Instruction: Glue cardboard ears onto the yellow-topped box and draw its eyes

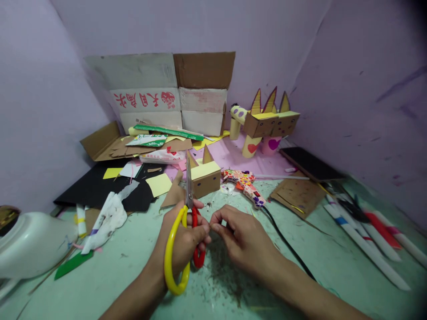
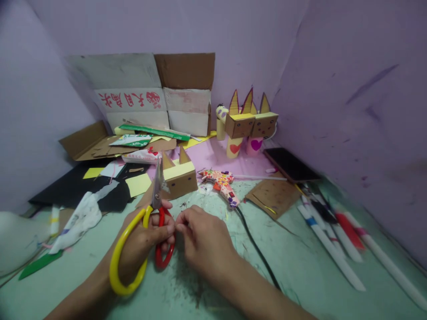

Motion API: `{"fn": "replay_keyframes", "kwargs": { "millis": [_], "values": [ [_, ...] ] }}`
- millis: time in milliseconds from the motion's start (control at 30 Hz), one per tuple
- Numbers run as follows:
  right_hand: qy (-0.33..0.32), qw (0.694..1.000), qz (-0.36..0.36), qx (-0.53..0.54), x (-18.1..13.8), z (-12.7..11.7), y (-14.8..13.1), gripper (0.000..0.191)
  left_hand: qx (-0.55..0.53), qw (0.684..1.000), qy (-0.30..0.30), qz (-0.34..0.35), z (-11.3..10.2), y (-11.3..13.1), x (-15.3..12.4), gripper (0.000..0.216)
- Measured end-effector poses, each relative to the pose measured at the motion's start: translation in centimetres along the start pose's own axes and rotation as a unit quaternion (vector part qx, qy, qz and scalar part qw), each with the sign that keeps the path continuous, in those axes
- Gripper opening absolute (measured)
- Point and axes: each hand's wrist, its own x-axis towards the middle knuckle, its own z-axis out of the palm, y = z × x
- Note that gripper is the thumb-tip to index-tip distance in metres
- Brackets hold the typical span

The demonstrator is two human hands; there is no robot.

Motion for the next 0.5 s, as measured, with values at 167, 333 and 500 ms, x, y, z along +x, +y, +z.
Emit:
{"fn": "replay_keyframes", "kwargs": {
  "millis": [167,333,500],
  "values": [
    [0.004,1.000,-0.002,0.005,-0.03,0.20,0.01,0.013,0.004,1.000,0.016,0.004,0.06,-0.17,-0.17,0.041],
    [0.032,0.998,0.028,0.048,0.09,0.17,-0.01,0.011,-0.006,1.000,0.023,0.012,-0.09,-0.49,0.05,0.042],
    [0.101,0.991,0.047,0.074,0.38,-0.20,0.37,0.021,-0.034,0.998,0.045,0.015,-0.13,-0.50,0.38,0.044]
  ]
}}
